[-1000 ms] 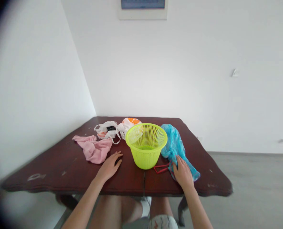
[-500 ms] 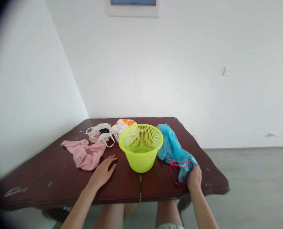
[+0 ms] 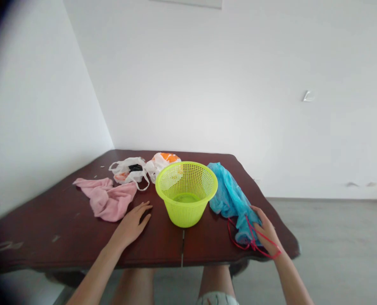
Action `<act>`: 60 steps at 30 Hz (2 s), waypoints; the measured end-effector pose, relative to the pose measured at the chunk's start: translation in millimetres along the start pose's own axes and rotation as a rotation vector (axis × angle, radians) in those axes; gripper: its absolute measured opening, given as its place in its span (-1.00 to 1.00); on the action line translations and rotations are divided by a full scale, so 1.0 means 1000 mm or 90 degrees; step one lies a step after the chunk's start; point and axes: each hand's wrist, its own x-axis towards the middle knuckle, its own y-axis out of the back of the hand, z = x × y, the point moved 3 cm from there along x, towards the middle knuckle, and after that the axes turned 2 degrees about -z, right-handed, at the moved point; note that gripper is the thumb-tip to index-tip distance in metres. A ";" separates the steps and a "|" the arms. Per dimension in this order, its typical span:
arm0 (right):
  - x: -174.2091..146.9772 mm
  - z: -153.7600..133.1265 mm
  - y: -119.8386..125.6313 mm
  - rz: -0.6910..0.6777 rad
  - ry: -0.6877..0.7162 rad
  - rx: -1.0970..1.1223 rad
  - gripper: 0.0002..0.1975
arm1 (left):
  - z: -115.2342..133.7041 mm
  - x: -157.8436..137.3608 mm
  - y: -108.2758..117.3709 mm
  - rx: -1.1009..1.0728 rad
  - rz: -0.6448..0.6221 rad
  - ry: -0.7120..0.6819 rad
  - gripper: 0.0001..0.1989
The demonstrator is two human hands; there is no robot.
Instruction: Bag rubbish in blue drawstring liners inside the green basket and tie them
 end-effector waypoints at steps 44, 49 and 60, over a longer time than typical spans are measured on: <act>0.109 0.035 -0.060 -0.105 -0.205 -0.504 -0.17 | 0.012 0.000 0.008 0.002 -0.014 0.009 -0.52; 0.098 -0.011 -0.062 -0.107 -0.060 -0.445 -0.22 | 0.011 -0.001 0.007 -0.002 -0.009 0.004 -0.52; 0.047 -0.079 -0.137 -0.188 0.063 -0.073 -0.72 | 0.010 -0.003 0.007 -0.001 -0.021 0.011 -0.52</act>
